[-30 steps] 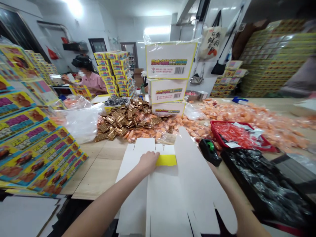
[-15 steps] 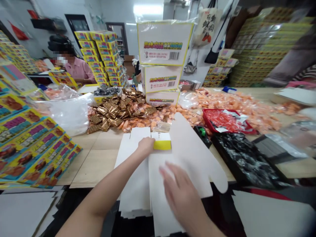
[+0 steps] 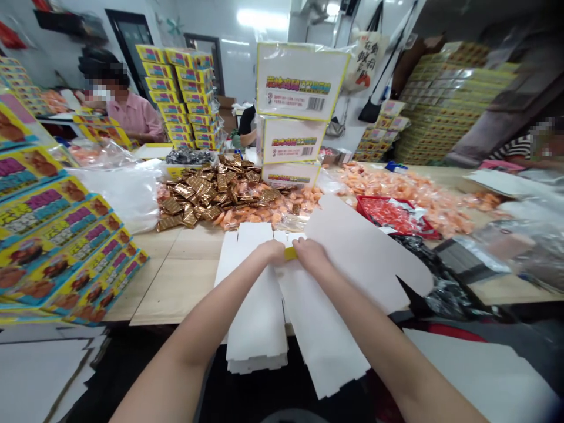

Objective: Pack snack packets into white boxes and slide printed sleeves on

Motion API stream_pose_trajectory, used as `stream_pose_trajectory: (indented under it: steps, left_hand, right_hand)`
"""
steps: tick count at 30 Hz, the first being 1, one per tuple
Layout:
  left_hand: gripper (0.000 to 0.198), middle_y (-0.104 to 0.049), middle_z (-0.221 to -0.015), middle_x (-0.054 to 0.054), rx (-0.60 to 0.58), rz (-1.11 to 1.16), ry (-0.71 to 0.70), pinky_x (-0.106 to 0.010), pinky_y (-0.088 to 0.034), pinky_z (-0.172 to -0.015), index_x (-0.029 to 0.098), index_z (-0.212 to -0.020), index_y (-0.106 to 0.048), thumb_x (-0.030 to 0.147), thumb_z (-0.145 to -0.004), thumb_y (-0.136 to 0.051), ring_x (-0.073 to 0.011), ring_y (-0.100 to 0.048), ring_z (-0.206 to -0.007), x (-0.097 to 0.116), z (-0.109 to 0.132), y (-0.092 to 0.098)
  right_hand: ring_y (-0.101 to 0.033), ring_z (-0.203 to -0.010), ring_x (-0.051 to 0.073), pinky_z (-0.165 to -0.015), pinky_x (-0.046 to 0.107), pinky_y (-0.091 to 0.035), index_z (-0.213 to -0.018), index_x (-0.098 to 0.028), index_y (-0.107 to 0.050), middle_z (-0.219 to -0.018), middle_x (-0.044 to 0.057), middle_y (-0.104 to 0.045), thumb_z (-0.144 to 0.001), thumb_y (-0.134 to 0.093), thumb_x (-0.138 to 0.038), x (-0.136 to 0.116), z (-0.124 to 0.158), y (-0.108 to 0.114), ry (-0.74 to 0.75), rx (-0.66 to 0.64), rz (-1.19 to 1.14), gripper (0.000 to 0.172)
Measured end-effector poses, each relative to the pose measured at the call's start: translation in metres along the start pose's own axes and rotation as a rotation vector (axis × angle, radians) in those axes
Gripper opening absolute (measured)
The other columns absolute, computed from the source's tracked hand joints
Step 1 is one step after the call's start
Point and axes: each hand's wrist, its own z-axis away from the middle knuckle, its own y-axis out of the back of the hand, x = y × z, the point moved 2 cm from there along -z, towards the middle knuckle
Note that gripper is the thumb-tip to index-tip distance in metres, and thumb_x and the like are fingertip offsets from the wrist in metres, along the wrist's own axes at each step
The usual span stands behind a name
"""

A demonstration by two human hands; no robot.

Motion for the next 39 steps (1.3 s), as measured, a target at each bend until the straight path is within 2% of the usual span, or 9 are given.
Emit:
stream_pose_trajectory:
  steps: [9,14,18,23,25,27,31,36,39]
  left_hand:
    - [0.032,-0.061,-0.116,-0.009,0.128,0.011,0.138,-0.042,-0.055,-0.083,0.015,-0.118,-0.058,0.034,-0.092,-0.059,-0.0212,-0.062,-0.099,0.027,-0.01,-0.013]
    - [0.031,-0.063,-0.112,-0.008,0.155,0.035,0.169,-0.041,-0.055,-0.082,0.014,-0.117,-0.058,0.034,-0.093,-0.058,-0.0205,-0.064,-0.096,0.022,-0.013,0.01]
    - [0.038,-0.061,-0.121,-0.013,0.269,0.069,0.086,-0.038,-0.048,-0.098,0.013,-0.128,-0.05,0.026,-0.093,-0.054,-0.0236,-0.057,-0.117,0.002,0.041,0.027]
    - [0.039,-0.059,-0.129,-0.007,0.214,0.099,-0.44,-0.03,-0.056,-0.073,0.025,-0.115,-0.058,0.019,-0.078,-0.068,-0.0205,-0.067,-0.092,0.033,0.132,-0.044]
    - [0.008,-0.067,-0.103,-0.005,0.292,0.133,-0.392,-0.029,-0.054,-0.066,0.021,-0.092,-0.062,0.022,-0.09,-0.054,-0.0189,-0.067,-0.079,0.046,0.143,-0.075]
    - [0.021,-0.067,-0.086,-0.003,0.424,0.24,-0.187,-0.026,-0.052,-0.065,0.02,-0.089,-0.06,0.022,-0.097,-0.04,-0.0164,-0.065,-0.073,0.049,0.138,-0.093]
    - [0.031,-0.069,-0.089,-0.005,0.53,0.267,0.032,-0.029,-0.054,-0.068,0.019,-0.118,-0.052,0.013,-0.093,-0.036,-0.0179,-0.067,-0.075,0.04,0.119,-0.104]
    - [0.045,-0.066,-0.113,-0.011,0.368,0.067,-0.239,-0.039,-0.054,-0.086,0.017,-0.133,-0.045,0.008,-0.089,-0.041,-0.0237,-0.065,-0.1,0.044,0.125,-0.096]
    - [0.093,-0.051,-0.135,-0.019,0.34,0.131,-0.137,-0.049,-0.048,-0.099,0.014,-0.147,-0.026,0.033,-0.07,-0.075,-0.036,-0.053,-0.121,0.059,0.144,-0.104]
  right_hand:
    - [-0.055,-0.093,0.023,-0.067,0.028,-0.039,-0.108,-0.015,-0.056,-0.102,0.015,-0.06,-0.094,-0.029,-0.007,0.01,-0.003,-0.029,0.088,0.135,0.027,0.031]
    - [-0.054,-0.098,0.026,-0.077,0.034,-0.044,-0.12,-0.013,-0.053,-0.115,0.019,-0.057,-0.093,-0.033,-0.008,0.0,0.007,-0.026,0.007,0.178,-0.011,0.034]
    - [-0.055,-0.103,0.027,-0.08,0.035,-0.05,-0.138,-0.014,-0.042,-0.13,0.019,-0.05,-0.088,-0.05,-0.017,-0.007,0.074,-0.033,-0.107,0.231,-0.209,0.051]
    - [-0.057,-0.106,0.029,-0.09,0.044,-0.05,-0.124,-0.012,-0.059,-0.112,0.016,-0.061,-0.088,-0.047,-0.012,-0.008,0.145,-0.048,-0.11,0.124,-0.412,0.038]
    - [-0.052,-0.12,0.031,-0.1,0.048,-0.044,-0.127,-0.012,-0.059,-0.128,0.019,-0.057,-0.089,-0.045,-0.012,0.002,0.157,-0.039,-0.08,0.051,-0.521,0.041]
    - [-0.051,-0.124,0.028,-0.105,0.044,-0.04,-0.122,-0.017,-0.063,-0.134,0.015,-0.056,-0.089,-0.048,-0.018,0.02,0.169,-0.022,0.086,-0.138,-0.739,0.037]
    - [-0.067,-0.081,0.018,-0.074,0.025,-0.051,-0.095,-0.023,-0.074,-0.087,0.002,-0.072,-0.085,-0.057,-0.034,0.072,0.191,0.004,0.281,-0.754,-1.11,0.023]
    - [-0.064,-0.086,0.024,-0.076,0.031,-0.049,-0.126,-0.018,-0.058,-0.1,0.007,-0.07,-0.071,-0.068,-0.048,0.085,0.143,-0.017,-0.18,-0.211,-1.034,0.063]
    - [-0.066,-0.089,0.026,-0.087,0.039,-0.049,-0.1,-0.012,-0.071,-0.092,0.012,-0.072,-0.087,-0.043,-0.058,0.05,0.116,-0.037,-0.294,-0.135,-1.351,0.055]
